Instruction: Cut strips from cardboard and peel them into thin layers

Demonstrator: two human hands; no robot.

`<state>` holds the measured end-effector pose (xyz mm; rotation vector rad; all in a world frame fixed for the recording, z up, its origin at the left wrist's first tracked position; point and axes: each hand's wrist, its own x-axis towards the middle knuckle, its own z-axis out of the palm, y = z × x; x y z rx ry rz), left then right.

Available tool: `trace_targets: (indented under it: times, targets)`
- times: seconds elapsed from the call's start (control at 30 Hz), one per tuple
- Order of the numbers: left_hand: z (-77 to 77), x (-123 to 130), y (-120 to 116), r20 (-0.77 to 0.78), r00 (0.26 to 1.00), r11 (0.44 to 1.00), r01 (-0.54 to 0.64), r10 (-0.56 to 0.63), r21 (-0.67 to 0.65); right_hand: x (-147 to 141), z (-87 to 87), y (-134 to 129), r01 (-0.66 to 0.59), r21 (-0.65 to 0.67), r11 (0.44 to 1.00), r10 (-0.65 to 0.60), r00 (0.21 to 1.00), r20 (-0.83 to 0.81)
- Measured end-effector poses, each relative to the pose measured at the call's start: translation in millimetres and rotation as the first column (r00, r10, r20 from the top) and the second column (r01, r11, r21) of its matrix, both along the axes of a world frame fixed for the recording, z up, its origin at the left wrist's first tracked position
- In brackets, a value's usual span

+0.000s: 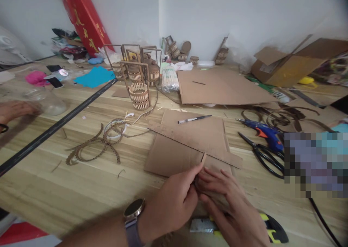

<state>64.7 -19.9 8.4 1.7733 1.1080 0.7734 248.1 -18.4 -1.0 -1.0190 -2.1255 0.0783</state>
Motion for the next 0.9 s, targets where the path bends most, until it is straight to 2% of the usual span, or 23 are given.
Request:
trace_targets:
  times: [0.27,0.53,0.7,0.9]
  targets:
    - [2.6,-0.5,2.6,-0.002,1.000,0.999,-0.010,0.010,-0.034,-5.8,1.9,-0.8,-0.011,0.109,0.994,0.006,0.999,0.045]
    - [-1.2,-0.1,1.1,0.023,1.000,0.999,-0.002,0.003,-0.035,-3.9,-7.6,-8.0,-0.029,0.098,0.995,0.021,0.996,0.081]
    - [-4.5,-0.4,1.6,0.007,1.000,0.999,-0.027,0.027,-0.034,-6.4,-4.6,-9.9,-0.015,0.085,0.996,0.010,0.998,0.059]
    - [0.7,-0.9,2.7,-0.023,1.000,1.000,0.001,-0.001,-0.020,-7.6,-0.1,-9.7,0.017,0.071,0.997,-0.020,0.999,0.042]
